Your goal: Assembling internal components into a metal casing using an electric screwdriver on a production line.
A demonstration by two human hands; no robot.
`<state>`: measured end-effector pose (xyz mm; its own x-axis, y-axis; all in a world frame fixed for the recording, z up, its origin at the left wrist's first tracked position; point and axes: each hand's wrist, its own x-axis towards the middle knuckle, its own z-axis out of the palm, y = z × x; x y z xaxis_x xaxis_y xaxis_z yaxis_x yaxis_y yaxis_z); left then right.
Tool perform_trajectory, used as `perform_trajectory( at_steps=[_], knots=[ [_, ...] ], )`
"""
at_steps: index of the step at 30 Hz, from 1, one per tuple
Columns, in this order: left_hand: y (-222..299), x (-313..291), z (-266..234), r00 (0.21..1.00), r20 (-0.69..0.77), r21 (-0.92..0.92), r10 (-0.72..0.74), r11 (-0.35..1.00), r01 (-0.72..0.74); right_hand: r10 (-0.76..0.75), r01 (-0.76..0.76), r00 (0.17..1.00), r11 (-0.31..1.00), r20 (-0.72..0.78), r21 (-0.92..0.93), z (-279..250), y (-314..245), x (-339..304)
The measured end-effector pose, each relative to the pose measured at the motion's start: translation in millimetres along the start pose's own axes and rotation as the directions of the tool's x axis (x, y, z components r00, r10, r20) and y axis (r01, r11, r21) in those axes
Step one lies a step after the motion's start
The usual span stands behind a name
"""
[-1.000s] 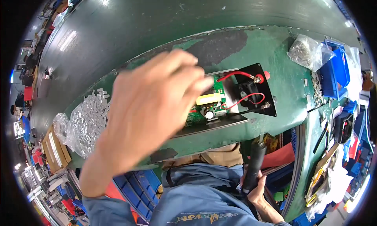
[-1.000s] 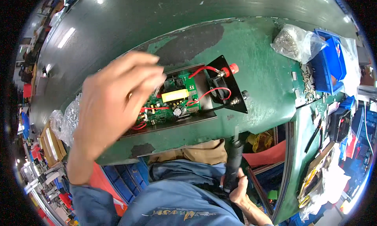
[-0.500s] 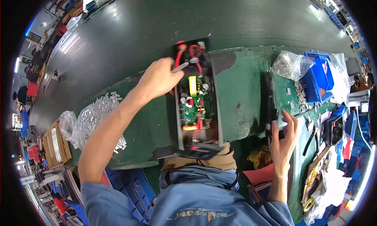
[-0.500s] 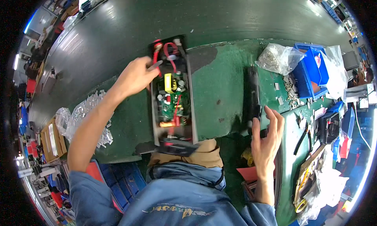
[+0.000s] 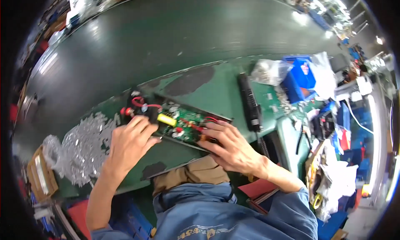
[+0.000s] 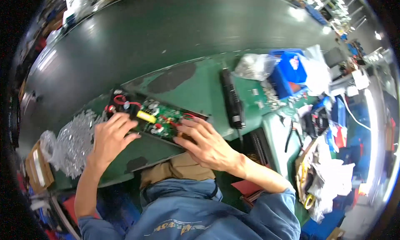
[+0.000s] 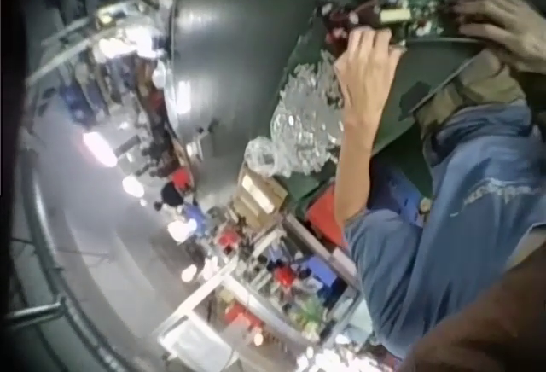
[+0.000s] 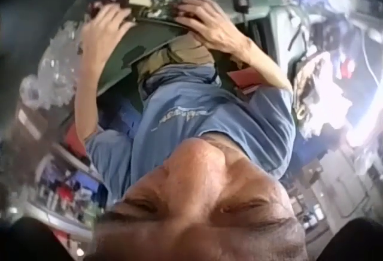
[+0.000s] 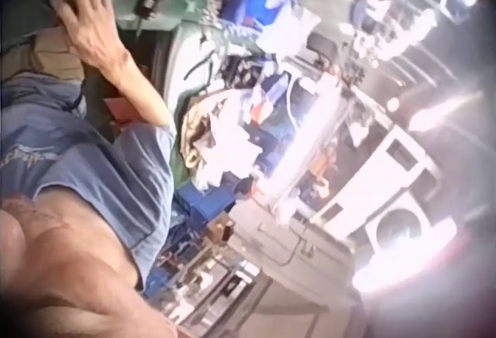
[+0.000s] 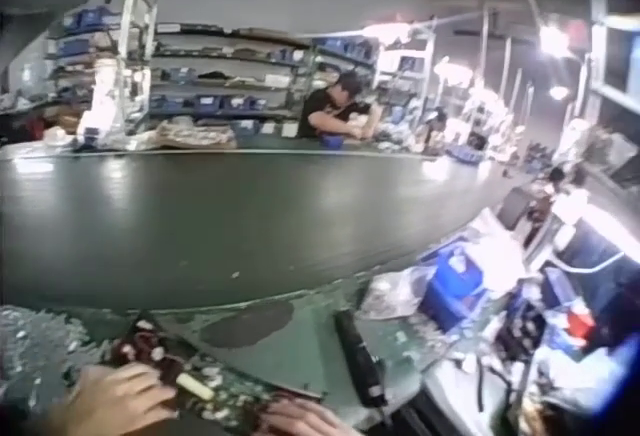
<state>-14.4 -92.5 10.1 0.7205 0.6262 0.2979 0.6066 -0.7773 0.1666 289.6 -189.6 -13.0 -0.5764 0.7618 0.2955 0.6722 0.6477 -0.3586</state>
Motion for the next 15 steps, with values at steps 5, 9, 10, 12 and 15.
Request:
perform_trajectory(
  at_steps=[5, 9, 10, 12, 15],
  knots=[
    [12, -15, 13, 0.987, -0.132, -0.023, -0.092, 0.996, 0.090, 0.011, -0.030, 0.977, 0.996, -0.215, -0.084, -49, 47, 10],
    [26, -15, 16, 0.980, -0.162, -0.032, -0.115, 0.993, 0.112, 0.367, -0.573, 0.763, 0.765, -0.532, -0.294, -78, 168, -29],
    [30, -11, 17, 0.978, -0.189, -0.052, -0.091, 0.995, 0.083, 0.394, -0.595, 0.766, 0.735, -0.508, -0.325, -85, 216, -51],
    [33, -13, 18, 0.984, -0.173, -0.026, -0.049, 0.999, 0.046, 0.492, -0.653, 0.748, 0.665, -0.445, -0.363, -95, 266, -67],
    [38, -14, 27, 0.979, -0.196, -0.041, -0.054, 0.998, 0.047, 0.504, -0.652, 0.756, 0.636, -0.418, -0.413, -100, 300, -71]
  ],
)
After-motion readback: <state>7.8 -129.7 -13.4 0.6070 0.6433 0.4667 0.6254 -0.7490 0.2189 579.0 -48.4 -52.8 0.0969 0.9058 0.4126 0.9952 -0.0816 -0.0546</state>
